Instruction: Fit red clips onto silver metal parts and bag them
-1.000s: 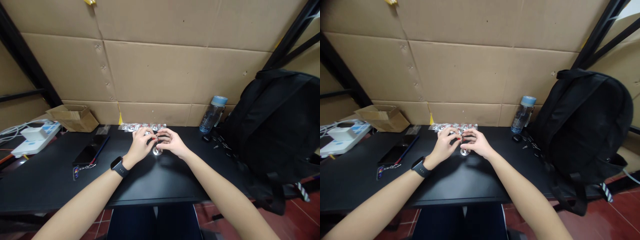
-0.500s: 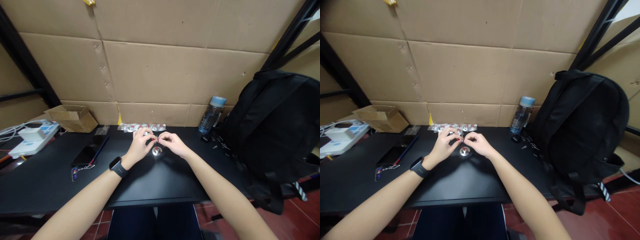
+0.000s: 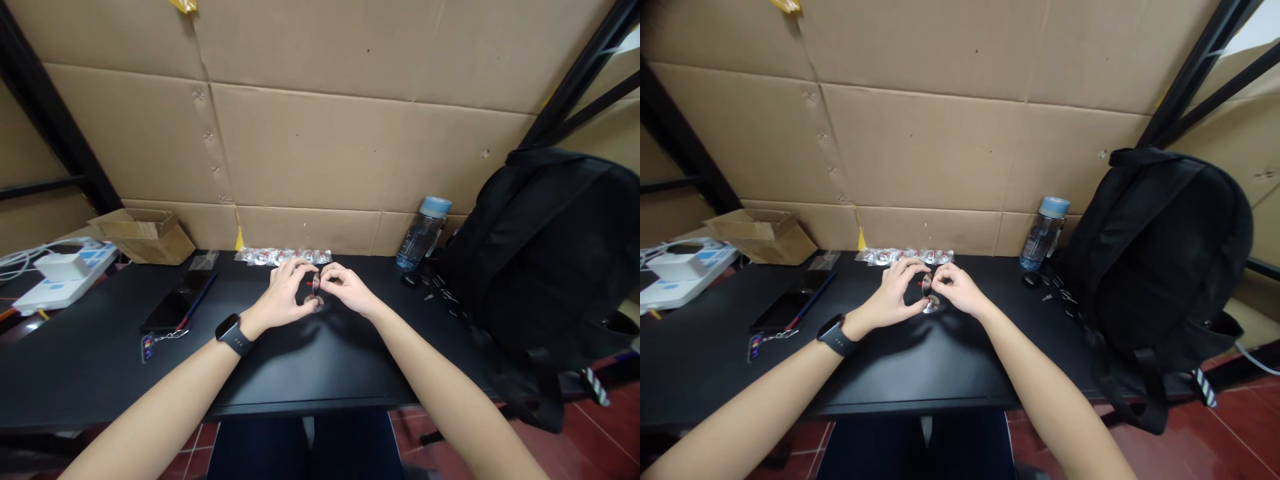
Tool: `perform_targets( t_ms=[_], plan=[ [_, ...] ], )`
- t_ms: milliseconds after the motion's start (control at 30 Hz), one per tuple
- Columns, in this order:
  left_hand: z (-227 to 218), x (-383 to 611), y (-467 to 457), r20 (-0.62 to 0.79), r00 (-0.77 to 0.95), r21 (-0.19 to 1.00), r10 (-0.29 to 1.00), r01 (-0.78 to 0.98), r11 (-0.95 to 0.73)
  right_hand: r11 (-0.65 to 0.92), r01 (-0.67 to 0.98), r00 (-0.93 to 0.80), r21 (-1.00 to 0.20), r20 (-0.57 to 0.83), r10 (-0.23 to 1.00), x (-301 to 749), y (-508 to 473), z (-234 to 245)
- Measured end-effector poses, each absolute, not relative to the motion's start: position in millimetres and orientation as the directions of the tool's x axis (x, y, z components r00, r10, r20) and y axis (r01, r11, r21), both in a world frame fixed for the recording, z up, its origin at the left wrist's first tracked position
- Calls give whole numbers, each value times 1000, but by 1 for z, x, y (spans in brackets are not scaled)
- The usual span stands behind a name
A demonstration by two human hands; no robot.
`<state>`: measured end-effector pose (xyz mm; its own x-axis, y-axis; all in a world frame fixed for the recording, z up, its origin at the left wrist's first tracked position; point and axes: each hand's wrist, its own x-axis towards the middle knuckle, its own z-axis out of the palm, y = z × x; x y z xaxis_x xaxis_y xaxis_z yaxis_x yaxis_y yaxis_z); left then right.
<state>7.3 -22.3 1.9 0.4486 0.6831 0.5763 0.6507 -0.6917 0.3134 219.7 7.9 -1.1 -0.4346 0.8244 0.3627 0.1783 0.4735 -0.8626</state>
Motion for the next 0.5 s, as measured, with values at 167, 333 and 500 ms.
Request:
perform_targets(
  t_ms=[167, 333, 500],
  plan=[
    [1, 7, -21, 568, 445, 308, 692, 665, -681, 468, 189, -446, -863, 349, 824, 219, 8, -1],
    [-1, 4, -18, 554, 447, 298, 702, 681, -669, 473, 191, -437, -860, 357, 826, 219, 7, 1],
    [0, 3, -17, 522, 443, 319, 729, 691, -648, 475, 182, -414, -861, 371, 831, 222, 6, 7]
  ],
)
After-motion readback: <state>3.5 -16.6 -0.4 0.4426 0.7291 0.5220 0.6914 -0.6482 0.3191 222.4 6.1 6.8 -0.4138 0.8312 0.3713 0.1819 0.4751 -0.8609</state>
